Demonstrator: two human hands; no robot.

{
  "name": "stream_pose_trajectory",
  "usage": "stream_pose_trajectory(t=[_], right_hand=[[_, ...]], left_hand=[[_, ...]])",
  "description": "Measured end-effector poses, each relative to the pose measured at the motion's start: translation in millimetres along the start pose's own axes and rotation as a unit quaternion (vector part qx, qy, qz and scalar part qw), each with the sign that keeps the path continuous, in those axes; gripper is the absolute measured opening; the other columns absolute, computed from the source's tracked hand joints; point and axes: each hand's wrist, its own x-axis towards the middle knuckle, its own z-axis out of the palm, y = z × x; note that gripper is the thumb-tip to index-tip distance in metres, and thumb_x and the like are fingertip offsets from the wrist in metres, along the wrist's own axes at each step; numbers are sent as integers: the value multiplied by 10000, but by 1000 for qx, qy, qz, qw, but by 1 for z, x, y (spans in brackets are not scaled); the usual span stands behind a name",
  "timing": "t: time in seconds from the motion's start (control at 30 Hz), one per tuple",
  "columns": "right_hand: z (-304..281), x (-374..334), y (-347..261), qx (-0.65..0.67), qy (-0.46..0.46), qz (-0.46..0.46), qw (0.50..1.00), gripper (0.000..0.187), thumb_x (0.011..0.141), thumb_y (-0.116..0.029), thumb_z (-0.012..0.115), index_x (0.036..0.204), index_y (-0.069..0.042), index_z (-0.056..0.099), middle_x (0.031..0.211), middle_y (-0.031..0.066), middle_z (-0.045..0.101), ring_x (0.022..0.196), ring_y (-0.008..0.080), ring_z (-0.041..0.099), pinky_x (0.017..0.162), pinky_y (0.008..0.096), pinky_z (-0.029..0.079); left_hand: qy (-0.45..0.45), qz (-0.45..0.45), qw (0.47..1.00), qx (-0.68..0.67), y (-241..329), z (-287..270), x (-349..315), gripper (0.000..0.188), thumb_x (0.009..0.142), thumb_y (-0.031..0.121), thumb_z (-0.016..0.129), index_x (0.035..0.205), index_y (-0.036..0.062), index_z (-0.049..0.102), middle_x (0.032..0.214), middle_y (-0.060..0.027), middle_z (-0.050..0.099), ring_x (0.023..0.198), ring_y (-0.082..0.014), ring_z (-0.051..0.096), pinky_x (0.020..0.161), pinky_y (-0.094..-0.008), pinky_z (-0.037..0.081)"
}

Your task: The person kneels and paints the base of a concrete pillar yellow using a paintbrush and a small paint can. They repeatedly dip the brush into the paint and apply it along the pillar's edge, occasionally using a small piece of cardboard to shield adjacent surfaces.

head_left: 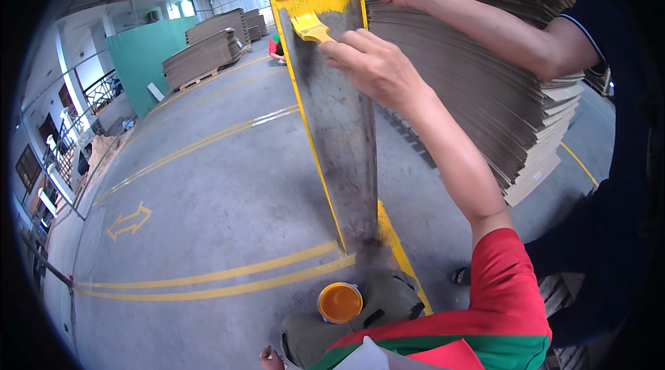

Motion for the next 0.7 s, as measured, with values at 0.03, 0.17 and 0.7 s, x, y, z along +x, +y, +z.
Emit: stream_pose_trajectory(t=[0.03, 0.17, 0.7], right_hand=[[-1, 0, 0, 17, 17, -20, 999, 324, 832, -73, 783, 1133, -94, 667, 892, 63, 626, 820, 237, 646, 703, 360, 566], [2, 1, 4, -11, 35, -9, 999, 333, 825, -80, 789, 1134, -98, 669, 888, 55, 621, 812, 235, 642, 699, 366, 564], [12, -25, 3, 168, 5, 107, 980, 241, 900, -122, 758, 1137, -107, 718, 913, 40, 679, 782, 192, 656, 686, 349, 562]], left_hand=[[-3, -4, 1000, -1, 0, 1, 2, 374, 938, 231, 679, 1240, 15, 720, 1174, -199, 732, 1108, -312, 682, 991, -428, 515], [-19, -20, 1000, -8, 0, 2, 5, 398, 944, 247, 676, 1269, 19, 707, 1175, -203, 734, 1085, -303, 695, 967, -417, 529], [-88, -141, 983, -79, -1, -12, 9, 460, 957, 330, 667, 1344, 80, 676, 1061, -182, 765, 929, -252, 737, 819, -393, 571]])
